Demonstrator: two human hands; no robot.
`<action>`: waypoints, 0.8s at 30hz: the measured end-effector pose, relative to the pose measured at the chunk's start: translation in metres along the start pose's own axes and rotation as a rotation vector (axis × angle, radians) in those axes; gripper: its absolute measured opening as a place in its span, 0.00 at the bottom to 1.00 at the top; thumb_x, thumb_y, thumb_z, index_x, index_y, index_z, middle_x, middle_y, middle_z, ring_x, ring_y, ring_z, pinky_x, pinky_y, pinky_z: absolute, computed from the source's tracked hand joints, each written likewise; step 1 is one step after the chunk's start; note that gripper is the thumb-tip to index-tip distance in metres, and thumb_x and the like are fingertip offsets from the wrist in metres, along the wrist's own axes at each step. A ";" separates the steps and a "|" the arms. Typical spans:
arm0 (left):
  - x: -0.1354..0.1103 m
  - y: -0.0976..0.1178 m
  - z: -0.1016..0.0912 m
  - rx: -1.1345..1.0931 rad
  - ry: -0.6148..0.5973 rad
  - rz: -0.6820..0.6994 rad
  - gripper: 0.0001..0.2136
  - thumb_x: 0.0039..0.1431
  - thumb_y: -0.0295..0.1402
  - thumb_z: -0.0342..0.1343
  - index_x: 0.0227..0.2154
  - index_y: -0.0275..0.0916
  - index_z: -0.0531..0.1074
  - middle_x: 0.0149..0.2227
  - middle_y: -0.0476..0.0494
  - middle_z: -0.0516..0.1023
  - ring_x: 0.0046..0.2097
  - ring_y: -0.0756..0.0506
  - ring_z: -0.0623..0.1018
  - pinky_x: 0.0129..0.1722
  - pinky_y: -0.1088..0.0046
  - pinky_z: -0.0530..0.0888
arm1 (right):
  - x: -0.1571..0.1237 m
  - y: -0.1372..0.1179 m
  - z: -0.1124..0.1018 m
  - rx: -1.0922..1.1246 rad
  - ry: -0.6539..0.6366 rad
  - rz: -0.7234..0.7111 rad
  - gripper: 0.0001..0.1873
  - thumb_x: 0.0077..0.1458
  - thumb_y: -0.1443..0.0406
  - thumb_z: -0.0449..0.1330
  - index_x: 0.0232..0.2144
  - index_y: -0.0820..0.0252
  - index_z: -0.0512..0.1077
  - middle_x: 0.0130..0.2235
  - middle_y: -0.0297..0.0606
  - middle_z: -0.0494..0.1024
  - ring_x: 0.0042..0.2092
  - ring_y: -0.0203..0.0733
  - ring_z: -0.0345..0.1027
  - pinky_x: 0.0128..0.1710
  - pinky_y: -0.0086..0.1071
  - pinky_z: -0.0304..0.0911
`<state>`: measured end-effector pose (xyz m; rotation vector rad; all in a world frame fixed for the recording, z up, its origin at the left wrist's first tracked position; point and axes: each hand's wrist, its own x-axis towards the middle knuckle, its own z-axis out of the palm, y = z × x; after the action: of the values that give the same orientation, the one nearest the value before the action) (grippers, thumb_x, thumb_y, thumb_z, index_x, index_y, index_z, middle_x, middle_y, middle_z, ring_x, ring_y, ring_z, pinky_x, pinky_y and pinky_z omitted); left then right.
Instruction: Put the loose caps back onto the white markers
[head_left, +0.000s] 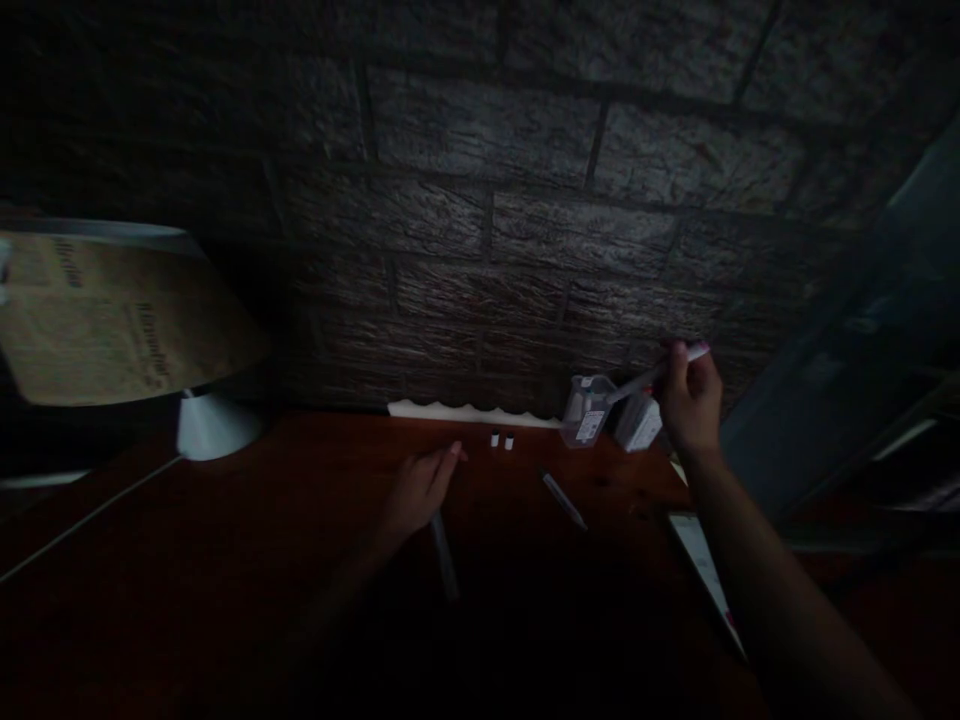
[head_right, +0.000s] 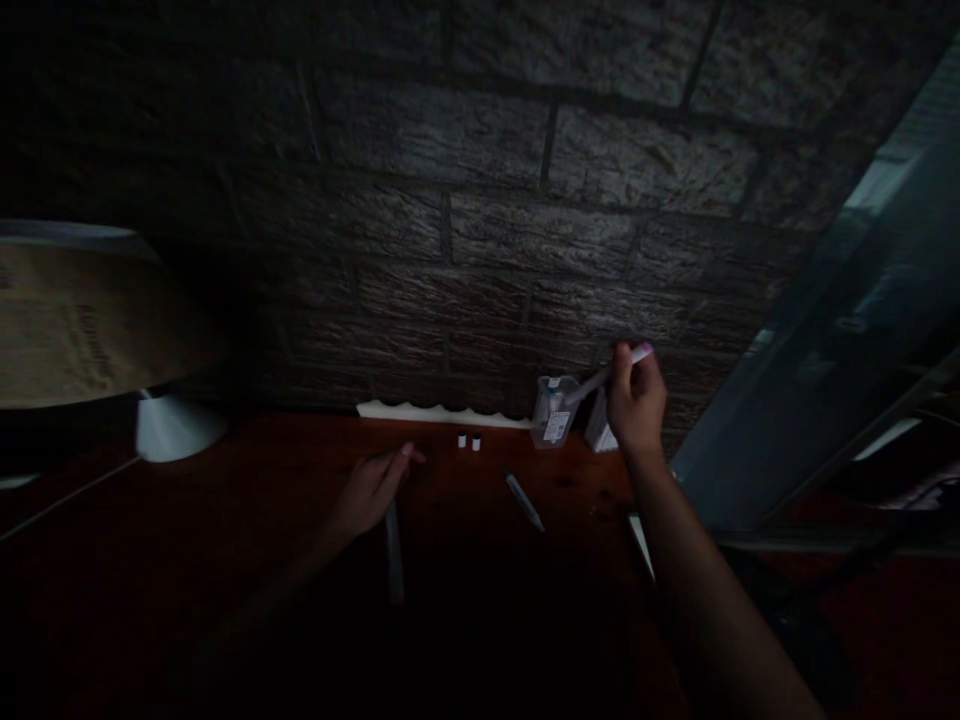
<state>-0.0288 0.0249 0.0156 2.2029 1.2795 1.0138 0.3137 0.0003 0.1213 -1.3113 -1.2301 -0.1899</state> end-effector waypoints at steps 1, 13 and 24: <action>0.000 0.000 -0.001 0.001 0.001 0.003 0.25 0.67 0.45 0.36 0.37 0.38 0.77 0.29 0.45 0.80 0.32 0.45 0.79 0.35 0.72 0.72 | 0.014 0.001 0.000 -0.138 -0.008 -0.047 0.24 0.63 0.48 0.42 0.38 0.60 0.67 0.30 0.35 0.69 0.30 0.35 0.62 0.31 0.29 0.58; 0.001 -0.004 -0.004 -0.047 0.102 0.047 0.24 0.67 0.44 0.37 0.39 0.38 0.78 0.39 0.43 0.82 0.42 0.44 0.80 0.47 0.70 0.71 | 0.010 0.026 0.044 -0.634 -0.572 -0.116 0.13 0.58 0.61 0.54 0.40 0.60 0.76 0.30 0.45 0.79 0.33 0.46 0.72 0.34 0.35 0.59; 0.006 -0.007 -0.010 -0.104 0.285 -0.029 0.26 0.68 0.45 0.36 0.37 0.37 0.78 0.26 0.45 0.79 0.32 0.46 0.78 0.37 0.74 0.71 | -0.149 -0.089 0.055 -0.410 -1.032 -0.235 0.27 0.57 0.45 0.52 0.51 0.54 0.69 0.46 0.42 0.78 0.45 0.46 0.73 0.44 0.36 0.65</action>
<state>-0.0387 0.0334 0.0199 2.0091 1.3389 1.3890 0.1573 -0.0616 0.0518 -1.6796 -2.3123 0.1043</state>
